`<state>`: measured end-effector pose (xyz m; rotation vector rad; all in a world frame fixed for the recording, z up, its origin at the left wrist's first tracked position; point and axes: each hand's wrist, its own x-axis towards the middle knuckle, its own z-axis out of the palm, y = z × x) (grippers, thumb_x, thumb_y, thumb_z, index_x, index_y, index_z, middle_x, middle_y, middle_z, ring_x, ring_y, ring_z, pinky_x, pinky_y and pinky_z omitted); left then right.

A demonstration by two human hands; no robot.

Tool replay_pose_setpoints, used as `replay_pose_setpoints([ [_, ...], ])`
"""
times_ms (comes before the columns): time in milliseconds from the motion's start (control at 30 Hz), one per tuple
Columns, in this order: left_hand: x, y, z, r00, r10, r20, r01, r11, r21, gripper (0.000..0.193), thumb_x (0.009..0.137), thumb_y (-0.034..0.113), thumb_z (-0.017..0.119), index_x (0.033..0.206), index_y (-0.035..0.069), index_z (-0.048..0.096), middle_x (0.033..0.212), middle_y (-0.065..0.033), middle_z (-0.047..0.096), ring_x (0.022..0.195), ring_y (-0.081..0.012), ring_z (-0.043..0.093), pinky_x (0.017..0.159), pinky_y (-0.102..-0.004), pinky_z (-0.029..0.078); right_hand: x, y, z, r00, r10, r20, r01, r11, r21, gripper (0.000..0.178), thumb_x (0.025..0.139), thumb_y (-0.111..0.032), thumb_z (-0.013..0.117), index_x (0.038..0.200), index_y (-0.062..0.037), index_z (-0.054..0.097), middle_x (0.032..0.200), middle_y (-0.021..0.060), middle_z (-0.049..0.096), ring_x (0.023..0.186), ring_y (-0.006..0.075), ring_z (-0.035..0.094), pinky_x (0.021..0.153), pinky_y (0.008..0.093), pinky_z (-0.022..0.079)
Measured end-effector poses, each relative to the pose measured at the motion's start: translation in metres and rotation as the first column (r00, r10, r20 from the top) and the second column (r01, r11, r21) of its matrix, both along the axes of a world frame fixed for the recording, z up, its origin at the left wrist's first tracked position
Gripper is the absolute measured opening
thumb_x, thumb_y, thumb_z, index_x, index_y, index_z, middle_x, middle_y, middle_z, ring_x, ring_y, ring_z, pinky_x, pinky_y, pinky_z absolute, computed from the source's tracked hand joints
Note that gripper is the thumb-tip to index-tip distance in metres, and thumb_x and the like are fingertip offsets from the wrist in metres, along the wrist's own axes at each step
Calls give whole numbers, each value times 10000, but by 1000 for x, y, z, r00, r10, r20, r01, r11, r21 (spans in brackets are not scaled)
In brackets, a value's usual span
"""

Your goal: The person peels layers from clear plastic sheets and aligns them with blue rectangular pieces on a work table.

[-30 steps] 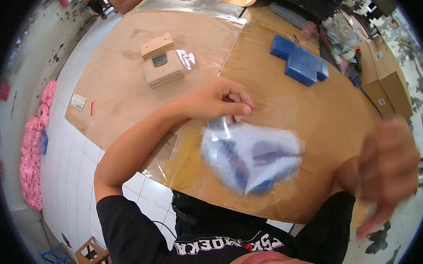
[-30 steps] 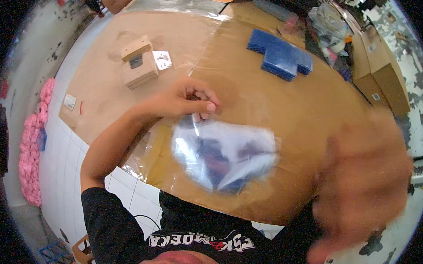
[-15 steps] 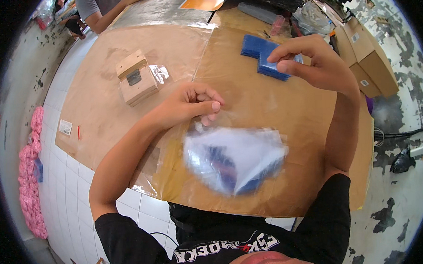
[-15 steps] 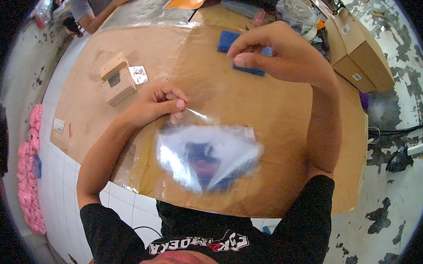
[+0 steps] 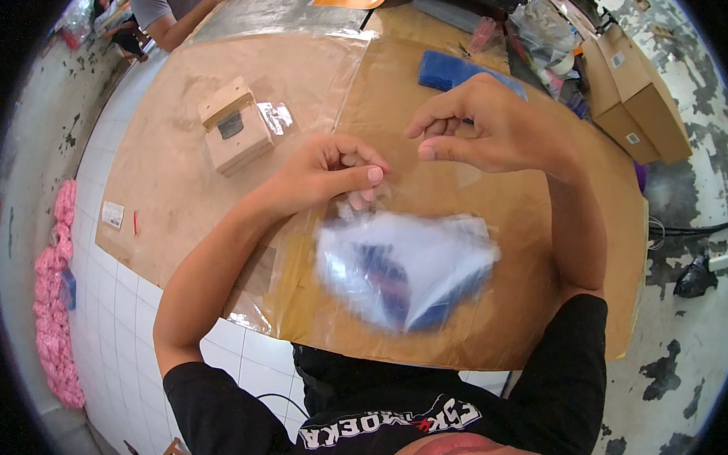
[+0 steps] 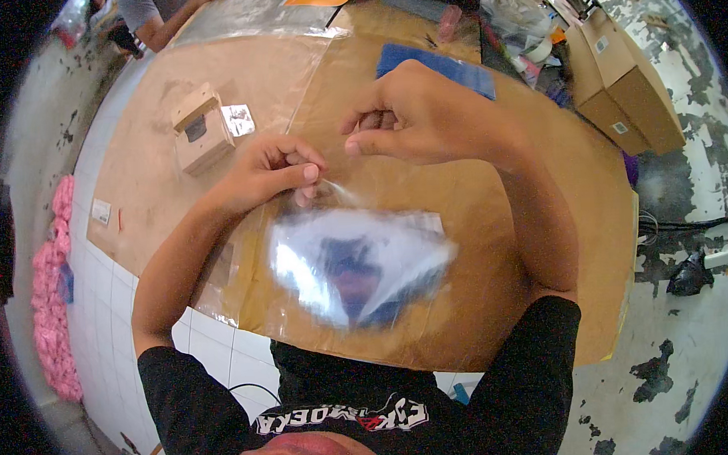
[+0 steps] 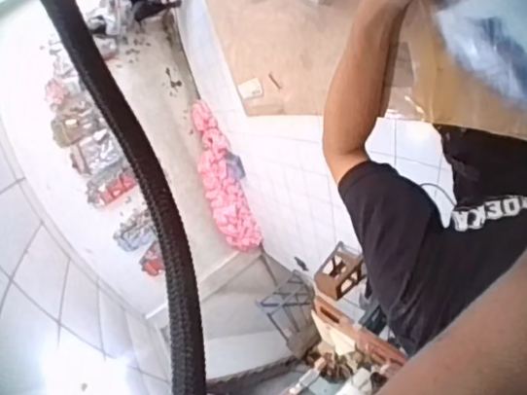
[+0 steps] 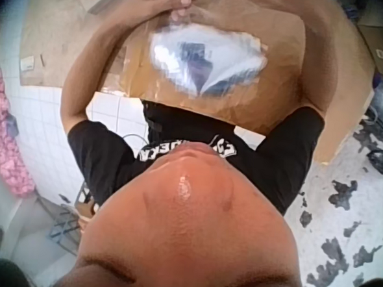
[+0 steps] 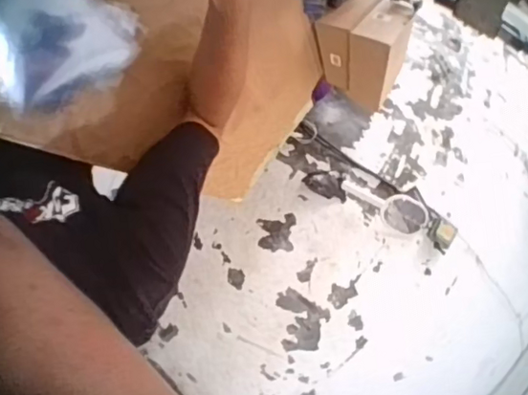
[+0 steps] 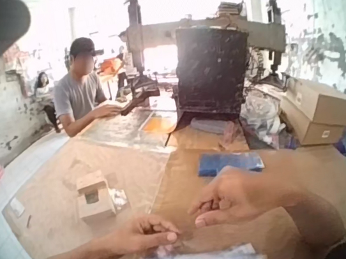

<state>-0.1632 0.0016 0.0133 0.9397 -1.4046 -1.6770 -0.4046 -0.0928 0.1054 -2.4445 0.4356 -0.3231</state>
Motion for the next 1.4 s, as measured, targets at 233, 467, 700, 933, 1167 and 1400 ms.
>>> replay_pose_setpoints([
  [233, 0, 0, 2, 1000, -11, -8, 11, 1000, -1, 171, 951, 159, 680, 1044, 16, 669, 845, -42, 700, 716, -98, 662, 648, -242, 543, -5, -7, 3, 998, 29, 53, -23, 993, -114, 191, 827, -153, 761, 920, 12, 736, 684, 112, 680, 594, 148, 634, 581, 281, 504],
  [467, -2, -1, -2, 1000, -15, -17, 15, 1000, -20, 133, 953, 114, 666, 1035, 10, 661, 798, -41, 679, 698, -114, 660, 627, -258, 538, -6, -12, 2, 999, -36, 30, 39, 995, -97, 131, 881, -135, 708, 891, -5, 693, 706, 92, 664, 628, 145, 612, 584, 295, 474],
  [700, -3, -1, -2, 1000, -13, -12, 13, 1000, -23, 126, 954, 105, 663, 1031, 5, 662, 802, -47, 682, 699, -111, 659, 621, -250, 533, -7, -15, 4, 997, -72, 24, 72, 997, 13, 124, 944, -105, 636, 890, 6, 630, 744, 28, 610, 708, 103, 555, 663, 264, 455],
  [933, -3, -1, -2, 1000, -8, -12, 8, 1000, -11, 129, 952, 106, 667, 1031, 4, 661, 811, -44, 685, 702, -107, 660, 632, -246, 536, -4, -9, -1, 1000, 15, -1, -15, 995, -97, 228, 916, -220, 688, 880, 4, 666, 654, 96, 588, 596, 134, 544, 566, 311, 438],
  [1167, -1, 1, 0, 1000, -5, 12, 5, 1000, 10, 129, 950, 134, 678, 998, 15, 663, 805, -30, 684, 705, -99, 658, 642, -244, 535, 2, -4, 0, 1000, -15, 26, 19, 987, -162, 264, 906, -231, 688, 799, 3, 626, 611, 138, 524, 536, 188, 503, 532, 356, 396],
  [1400, 1, -1, -5, 1000, -25, 9, 25, 999, -40, 198, 945, 186, 694, 1013, 1, 675, 816, -53, 706, 703, -99, 665, 628, -236, 521, 4, -3, 4, 996, -72, 49, 81, 972, -222, 265, 912, -206, 684, 775, 7, 606, 607, 144, 517, 528, 178, 490, 527, 357, 389],
])
